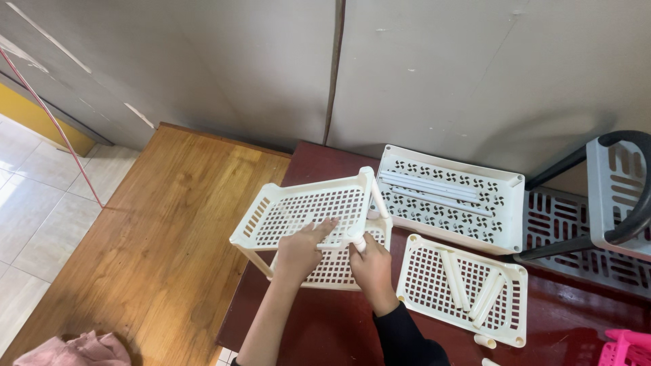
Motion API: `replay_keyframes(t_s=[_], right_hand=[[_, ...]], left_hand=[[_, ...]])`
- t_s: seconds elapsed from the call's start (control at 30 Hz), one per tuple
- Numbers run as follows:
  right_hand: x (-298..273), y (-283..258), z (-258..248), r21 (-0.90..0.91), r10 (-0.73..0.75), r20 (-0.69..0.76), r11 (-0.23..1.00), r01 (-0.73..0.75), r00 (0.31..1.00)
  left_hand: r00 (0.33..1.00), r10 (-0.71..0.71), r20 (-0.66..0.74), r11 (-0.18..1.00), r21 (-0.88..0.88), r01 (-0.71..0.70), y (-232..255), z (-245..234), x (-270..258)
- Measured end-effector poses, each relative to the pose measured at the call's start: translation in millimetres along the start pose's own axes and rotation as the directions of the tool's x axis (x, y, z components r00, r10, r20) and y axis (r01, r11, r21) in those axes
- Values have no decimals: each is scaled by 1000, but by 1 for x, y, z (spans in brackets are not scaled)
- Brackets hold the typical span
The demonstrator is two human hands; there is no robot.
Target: The person assembles a white plastic basket by inserting cylindrical connectors into the basket frame. They then disassemble the basket by removing the connectors and stacking the basket panels with other panels on the table.
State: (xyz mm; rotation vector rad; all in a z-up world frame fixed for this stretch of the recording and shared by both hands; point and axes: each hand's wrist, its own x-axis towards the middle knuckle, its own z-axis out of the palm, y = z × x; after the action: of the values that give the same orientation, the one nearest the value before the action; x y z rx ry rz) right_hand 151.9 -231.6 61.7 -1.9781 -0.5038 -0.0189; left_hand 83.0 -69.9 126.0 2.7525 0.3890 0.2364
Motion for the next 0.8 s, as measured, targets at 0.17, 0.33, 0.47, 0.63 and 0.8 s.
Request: replay_keyframes(t_s=[0.17, 0.33, 0.47, 0.63, 0.8], right_hand=[[-2, 3, -16, 276, 163, 328, 925, -260, 930], [4, 0, -41, 345, 265, 685, 703, -622, 679], [-4, -12, -30, 202, -61, 297, 979, 0, 953], [-8, -12, -26, -160, -234, -104, 963, 216, 967], [-3, -8, -22, -248, -195, -182, 958, 147, 964]], left_hand=[[901, 267, -341, 963, 133, -234, -5, 1, -2], [856, 337, -392, 941, 112, -319, -4, 5, -4], [918, 249, -308, 965, 1, -262, -2, 2, 1], [987, 105, -126, 978, -169, -126, 9, -4, 4], [993, 86, -82, 991, -97, -94, 17, -3, 11]])
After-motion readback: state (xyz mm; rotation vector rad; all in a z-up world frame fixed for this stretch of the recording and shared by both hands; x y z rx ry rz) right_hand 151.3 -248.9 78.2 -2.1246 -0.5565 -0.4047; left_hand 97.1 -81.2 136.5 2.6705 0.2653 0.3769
